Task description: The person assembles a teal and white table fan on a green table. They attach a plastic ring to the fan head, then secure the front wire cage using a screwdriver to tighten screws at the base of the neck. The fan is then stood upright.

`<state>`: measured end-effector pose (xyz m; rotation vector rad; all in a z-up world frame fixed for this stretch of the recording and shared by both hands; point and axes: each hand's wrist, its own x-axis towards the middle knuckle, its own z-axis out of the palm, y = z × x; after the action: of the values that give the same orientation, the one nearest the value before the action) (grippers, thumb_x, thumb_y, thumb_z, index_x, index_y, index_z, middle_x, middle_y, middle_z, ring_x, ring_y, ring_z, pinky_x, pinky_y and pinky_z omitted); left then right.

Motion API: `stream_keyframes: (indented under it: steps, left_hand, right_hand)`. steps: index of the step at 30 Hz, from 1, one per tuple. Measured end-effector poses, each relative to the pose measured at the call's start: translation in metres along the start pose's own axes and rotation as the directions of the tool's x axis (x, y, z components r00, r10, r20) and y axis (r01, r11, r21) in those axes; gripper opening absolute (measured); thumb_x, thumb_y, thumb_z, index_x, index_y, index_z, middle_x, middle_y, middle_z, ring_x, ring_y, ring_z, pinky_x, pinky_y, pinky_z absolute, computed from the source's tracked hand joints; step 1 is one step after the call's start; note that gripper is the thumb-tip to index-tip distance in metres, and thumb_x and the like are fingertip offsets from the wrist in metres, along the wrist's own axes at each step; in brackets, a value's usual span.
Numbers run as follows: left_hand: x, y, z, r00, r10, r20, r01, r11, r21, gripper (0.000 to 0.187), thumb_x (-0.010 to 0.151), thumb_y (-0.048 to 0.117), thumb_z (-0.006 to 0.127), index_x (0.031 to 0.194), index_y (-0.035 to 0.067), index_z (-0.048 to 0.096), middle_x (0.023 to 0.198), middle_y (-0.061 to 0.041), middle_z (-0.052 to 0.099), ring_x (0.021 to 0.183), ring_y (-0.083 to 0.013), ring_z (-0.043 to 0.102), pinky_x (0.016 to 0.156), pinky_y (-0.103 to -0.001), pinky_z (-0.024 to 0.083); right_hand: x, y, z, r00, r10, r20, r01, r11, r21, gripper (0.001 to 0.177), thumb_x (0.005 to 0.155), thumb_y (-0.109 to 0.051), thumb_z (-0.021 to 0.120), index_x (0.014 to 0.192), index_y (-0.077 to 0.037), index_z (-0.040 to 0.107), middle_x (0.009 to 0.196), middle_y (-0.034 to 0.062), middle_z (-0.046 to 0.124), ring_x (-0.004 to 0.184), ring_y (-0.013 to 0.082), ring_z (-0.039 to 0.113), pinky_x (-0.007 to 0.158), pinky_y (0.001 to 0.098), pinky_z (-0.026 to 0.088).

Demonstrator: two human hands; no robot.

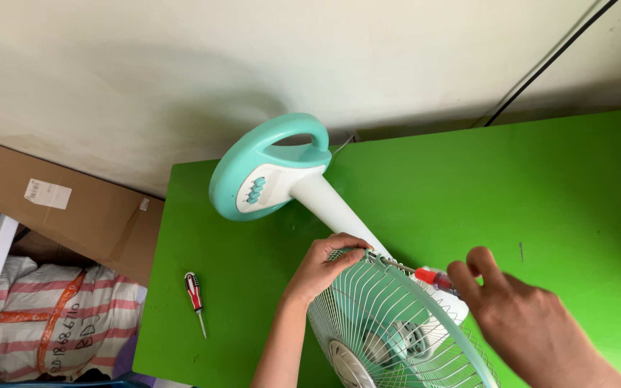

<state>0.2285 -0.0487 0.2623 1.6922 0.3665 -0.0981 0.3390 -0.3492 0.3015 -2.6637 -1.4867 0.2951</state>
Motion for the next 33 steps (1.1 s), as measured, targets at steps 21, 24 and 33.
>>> stream_keyframes:
  steps: [21, 24, 33]
  left_hand:
    - [-0.001, 0.005, 0.005, 1.0, 0.017, -0.006, -0.017, 1.0, 0.017, 0.02, 0.092, 0.015, 0.075, 0.108, 0.003, 0.078, 0.099, -0.003, 0.075, 0.095, -0.0124, 0.069, 0.09, -0.029, 0.054]
    - [-0.001, 0.007, 0.005, 1.0, 0.013, 0.0, -0.013, 1.0, 0.008, 0.02, 0.092, 0.014, 0.075, 0.108, 0.003, 0.078, 0.1, -0.003, 0.076, 0.095, -0.0118, 0.069, 0.091, -0.029, 0.055]
    - [0.001, 0.005, 0.008, 1.0, 0.026, 0.005, -0.026, 1.0, 0.0, 0.021, 0.092, 0.016, 0.075, 0.108, 0.003, 0.078, 0.101, -0.003, 0.076, 0.095, -0.0109, 0.069, 0.089, -0.028, 0.055]
  right_hand:
    - [-0.009, -0.012, -0.039, 0.937, -0.132, -0.324, 0.115, 0.991, -0.072, 0.017, 0.088, -0.019, 0.067, 0.102, -0.011, 0.073, 0.086, -0.0007, 0.067, 0.071, 0.0124, 0.069, 0.056, 0.0313, 0.058]
    - [-0.004, -0.014, -0.039, 0.972, -0.041, -0.231, 0.001, 0.986, -0.169, 0.025, 0.1, -0.036, 0.06, 0.096, -0.013, 0.069, 0.082, -0.0028, 0.065, 0.071, 0.0112, 0.069, 0.058, 0.0312, 0.057]
    - [-0.011, -0.002, -0.03, 0.936, -0.109, -0.336, 0.106, 0.994, -0.027, 0.017, 0.09, -0.01, 0.062, 0.105, -0.009, 0.069, 0.092, 0.0025, 0.069, 0.061, 0.0126, 0.068, 0.055, 0.0284, 0.056]
